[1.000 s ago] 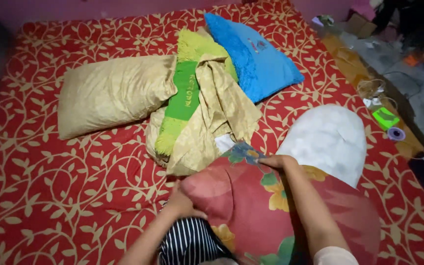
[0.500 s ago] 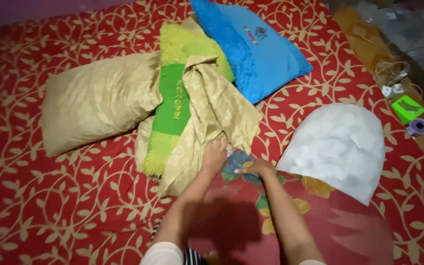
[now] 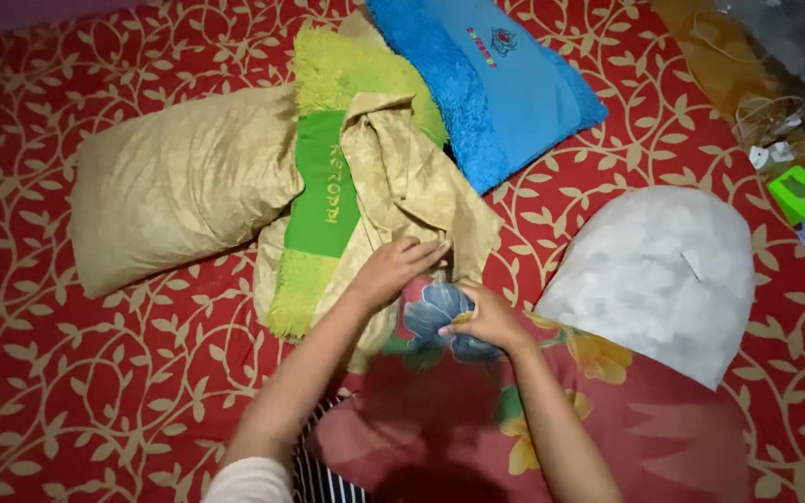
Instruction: The person sits on a bed and inserts white pillow filling into a gold pillowcase. They push the filling in, adjust the fabric, and zip the case closed, then smooth the finished pillow.
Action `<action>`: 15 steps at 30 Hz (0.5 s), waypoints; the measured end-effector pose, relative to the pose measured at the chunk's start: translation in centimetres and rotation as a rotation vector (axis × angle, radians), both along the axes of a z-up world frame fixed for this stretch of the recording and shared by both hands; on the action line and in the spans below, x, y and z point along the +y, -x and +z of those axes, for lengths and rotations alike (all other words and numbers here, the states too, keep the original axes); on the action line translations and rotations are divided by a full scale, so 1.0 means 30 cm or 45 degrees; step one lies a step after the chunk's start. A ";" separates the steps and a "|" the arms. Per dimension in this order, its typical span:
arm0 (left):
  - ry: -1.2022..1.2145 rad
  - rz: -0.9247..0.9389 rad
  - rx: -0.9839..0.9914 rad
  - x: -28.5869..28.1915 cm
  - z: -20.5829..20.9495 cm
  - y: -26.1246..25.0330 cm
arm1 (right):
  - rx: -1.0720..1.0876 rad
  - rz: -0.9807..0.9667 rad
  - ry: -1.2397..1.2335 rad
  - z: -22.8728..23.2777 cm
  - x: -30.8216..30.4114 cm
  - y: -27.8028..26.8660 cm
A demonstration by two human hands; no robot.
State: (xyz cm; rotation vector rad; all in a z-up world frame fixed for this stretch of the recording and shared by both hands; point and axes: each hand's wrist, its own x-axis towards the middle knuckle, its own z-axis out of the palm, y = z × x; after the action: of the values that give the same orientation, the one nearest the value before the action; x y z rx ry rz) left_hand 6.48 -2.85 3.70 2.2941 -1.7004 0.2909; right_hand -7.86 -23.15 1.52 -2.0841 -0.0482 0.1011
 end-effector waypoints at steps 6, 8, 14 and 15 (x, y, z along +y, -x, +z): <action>-0.001 -0.321 -0.210 0.130 0.203 0.032 | -0.091 0.023 -0.087 -0.164 0.072 -0.052; -0.014 -0.317 -0.261 0.174 0.217 0.052 | -0.182 0.031 -0.108 -0.235 0.095 -0.064; -0.098 -0.127 -0.204 0.275 0.169 0.080 | 0.093 -0.486 -0.856 -0.345 0.034 -0.058; -0.086 0.006 -0.168 0.290 0.154 0.079 | 0.046 -0.552 -0.689 -0.348 0.013 -0.048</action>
State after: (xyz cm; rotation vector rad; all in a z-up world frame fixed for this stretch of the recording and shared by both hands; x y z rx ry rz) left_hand 4.11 5.84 8.31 2.3752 -1.7941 0.3995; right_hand -6.41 -22.76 -8.91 -1.5117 0.3604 -0.1281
